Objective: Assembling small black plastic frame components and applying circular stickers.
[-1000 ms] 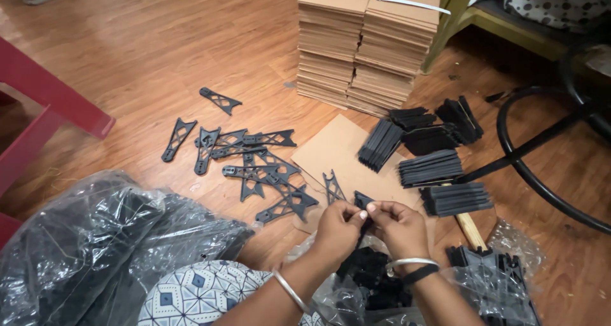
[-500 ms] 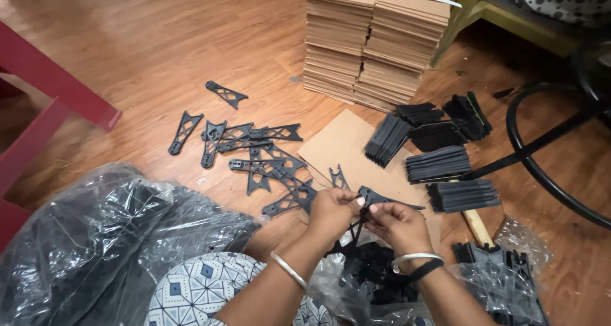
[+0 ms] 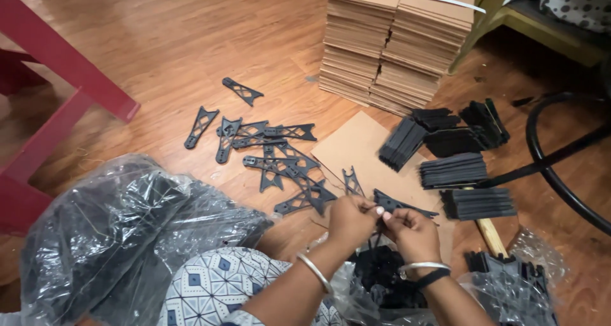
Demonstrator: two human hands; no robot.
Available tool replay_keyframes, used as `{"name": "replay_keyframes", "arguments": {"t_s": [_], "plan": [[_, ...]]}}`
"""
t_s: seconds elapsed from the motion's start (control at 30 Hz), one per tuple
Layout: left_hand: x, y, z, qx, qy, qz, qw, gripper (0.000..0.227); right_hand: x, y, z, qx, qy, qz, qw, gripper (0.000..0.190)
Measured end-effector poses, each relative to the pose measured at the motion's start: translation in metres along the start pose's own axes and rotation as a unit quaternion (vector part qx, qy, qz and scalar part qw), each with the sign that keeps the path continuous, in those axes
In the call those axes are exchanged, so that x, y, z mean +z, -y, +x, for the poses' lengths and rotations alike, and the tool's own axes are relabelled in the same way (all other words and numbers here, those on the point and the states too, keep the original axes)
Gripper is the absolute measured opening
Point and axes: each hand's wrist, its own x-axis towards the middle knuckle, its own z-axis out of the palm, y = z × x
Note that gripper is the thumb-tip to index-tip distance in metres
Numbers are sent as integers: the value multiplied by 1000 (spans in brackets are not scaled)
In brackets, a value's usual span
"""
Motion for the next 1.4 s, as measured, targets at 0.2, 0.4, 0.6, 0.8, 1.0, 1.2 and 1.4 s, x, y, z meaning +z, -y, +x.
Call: {"name": "replay_keyframes", "arguments": {"t_s": [0.2, 0.4, 0.6, 0.8, 1.0, 1.2, 1.4], "plan": [[-13, -12, 4, 56, -113, 108, 986, 18, 16, 5, 12, -32, 27, -37, 998, 16], [-123, -31, 68, 210, -437, 277, 829, 81, 62, 55, 59, -175, -15, -447, 877, 43], [-140, -64, 49, -78, -221, 92, 968, 71, 111, 58, 83, -31, 22, -699, 714, 56], [-102, -6, 75, -33, -131, 137, 981, 81, 119, 84, 61, -121, 11, -431, 894, 40], [-61, 4, 80, 42, 7, -202, 979, 26, 52, 59, 24, -53, 178, -183, 966, 25], [-57, -17, 65, 22, 49, -171, 984, 22, -9, -18, -1, -96, 182, -600, 773, 24], [-54, 7, 69, 34, 93, -182, 978, 24, -2, -22, 8, -131, 181, -637, 738, 45]]}}
